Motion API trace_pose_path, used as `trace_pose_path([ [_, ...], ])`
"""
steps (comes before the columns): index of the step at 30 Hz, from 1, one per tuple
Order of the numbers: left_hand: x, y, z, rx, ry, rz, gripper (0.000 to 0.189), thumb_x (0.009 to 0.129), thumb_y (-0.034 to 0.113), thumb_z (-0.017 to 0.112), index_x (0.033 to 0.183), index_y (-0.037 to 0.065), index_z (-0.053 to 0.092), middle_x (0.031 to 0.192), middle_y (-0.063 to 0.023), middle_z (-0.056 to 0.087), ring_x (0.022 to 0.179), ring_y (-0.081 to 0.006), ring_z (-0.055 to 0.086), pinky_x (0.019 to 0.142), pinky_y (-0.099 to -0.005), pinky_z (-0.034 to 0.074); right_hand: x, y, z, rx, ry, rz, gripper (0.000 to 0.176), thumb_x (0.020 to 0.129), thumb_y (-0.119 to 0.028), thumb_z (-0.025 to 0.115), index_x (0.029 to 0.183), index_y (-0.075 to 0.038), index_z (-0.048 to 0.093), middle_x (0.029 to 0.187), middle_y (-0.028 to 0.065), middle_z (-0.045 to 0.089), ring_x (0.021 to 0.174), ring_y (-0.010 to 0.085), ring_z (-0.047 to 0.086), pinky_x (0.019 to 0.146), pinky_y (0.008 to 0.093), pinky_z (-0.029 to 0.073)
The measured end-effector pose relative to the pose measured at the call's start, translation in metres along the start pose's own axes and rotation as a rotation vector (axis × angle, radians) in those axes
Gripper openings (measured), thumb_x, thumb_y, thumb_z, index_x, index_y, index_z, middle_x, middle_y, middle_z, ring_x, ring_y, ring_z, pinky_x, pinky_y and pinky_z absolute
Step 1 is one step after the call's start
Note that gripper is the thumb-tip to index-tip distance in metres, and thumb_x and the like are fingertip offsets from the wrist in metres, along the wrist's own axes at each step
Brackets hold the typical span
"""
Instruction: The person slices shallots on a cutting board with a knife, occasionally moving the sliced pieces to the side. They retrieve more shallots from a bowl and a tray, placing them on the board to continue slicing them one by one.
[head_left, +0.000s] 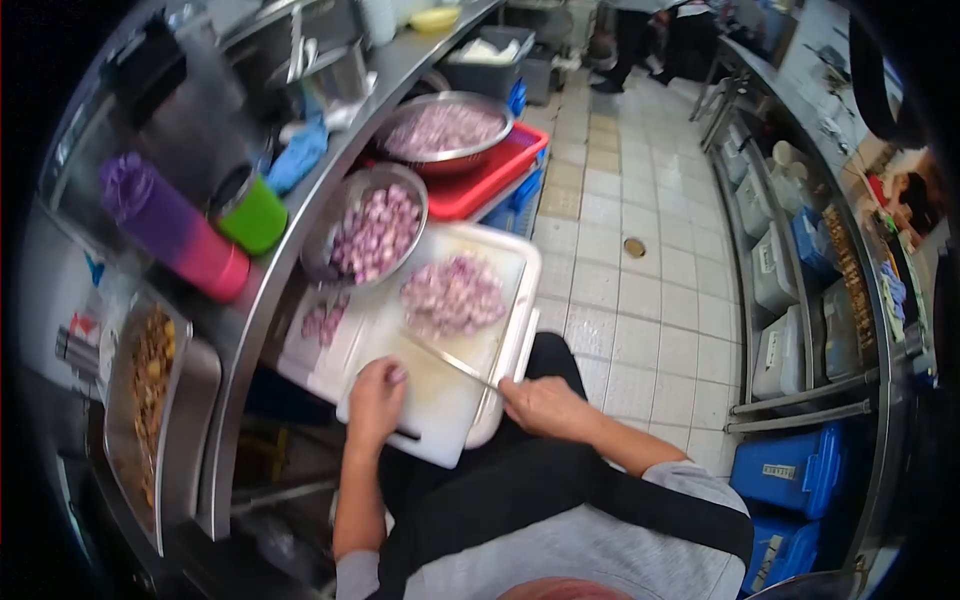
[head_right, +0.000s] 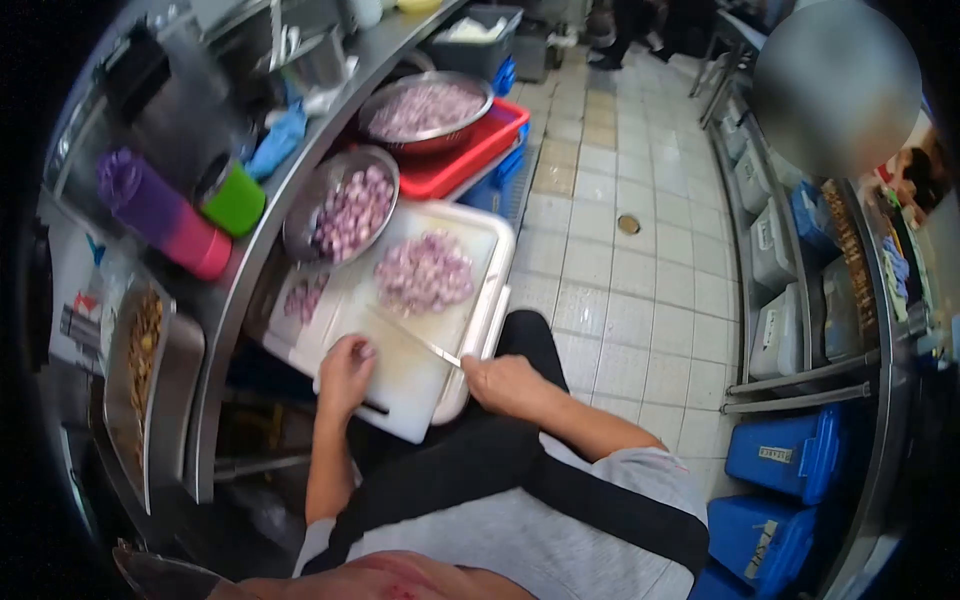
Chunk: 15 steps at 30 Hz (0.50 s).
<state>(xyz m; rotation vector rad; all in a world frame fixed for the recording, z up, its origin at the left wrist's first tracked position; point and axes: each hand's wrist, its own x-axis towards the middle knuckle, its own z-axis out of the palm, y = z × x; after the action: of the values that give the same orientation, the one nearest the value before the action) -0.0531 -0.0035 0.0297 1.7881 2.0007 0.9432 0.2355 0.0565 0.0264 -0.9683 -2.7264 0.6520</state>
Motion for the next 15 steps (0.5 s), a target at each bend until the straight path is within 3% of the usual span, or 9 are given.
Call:
trace_pose_path([
  [2,-0.006,0.016,0.021,0.024,0.034,0.057,0.024,0.082,0.004,0.067,0.106,0.002,0.063,0.102,-0.0175,0.064,0.096,-0.0352,0.062,0.084,-0.0420,0.050,0.001,0.001,0.006,-0.086,0.059,-0.021,0.020,0.088,-0.019,0.061,0.092,-0.004,0.049,0.064,0.0151,0.062,0.054,0.0346,0.063,0.047,0.0488,0.049],
  [3,-0.007,0.019,0.028,0.060,0.084,0.086,0.023,0.083,0.004,0.067,0.106,0.002,0.063,0.102,-0.0172,0.064,0.096,-0.0354,0.062,0.084,-0.0421,0.050,0.002,0.001,0.002,-0.110,0.069,-0.075,0.012,0.090,-0.013,0.048,0.091,-0.002,0.049,0.060,0.0152,0.062,0.054,0.0353,0.064,0.044,0.0482,0.049],
  [7,-0.013,0.024,0.037,0.064,0.239,0.066,0.023,0.083,0.004,0.069,0.105,0.003,0.065,0.102,-0.0143,0.066,0.095,-0.0344,0.062,0.083,-0.0421,0.050,0.001,0.003,-0.010,-0.104,0.018,-0.117,0.020,0.091,-0.021,0.058,0.093,-0.003,0.049,0.066,0.0160,0.063,0.056,0.0358,0.064,0.046,0.0473,0.049],
  [15,-0.020,0.022,0.041,-0.055,0.288,-0.031,0.016,0.083,0.002,0.069,0.099,0.002,0.070,0.104,-0.0121,0.069,0.089,-0.0290,0.068,0.078,-0.0363,0.055,0.012,-0.002,-0.036,-0.150,-0.121,-0.125,0.023,0.093,-0.022,0.059,0.094,-0.002,0.047,0.067,0.0162,0.062,0.059,0.0360,0.063,0.050,0.0470,0.049],
])
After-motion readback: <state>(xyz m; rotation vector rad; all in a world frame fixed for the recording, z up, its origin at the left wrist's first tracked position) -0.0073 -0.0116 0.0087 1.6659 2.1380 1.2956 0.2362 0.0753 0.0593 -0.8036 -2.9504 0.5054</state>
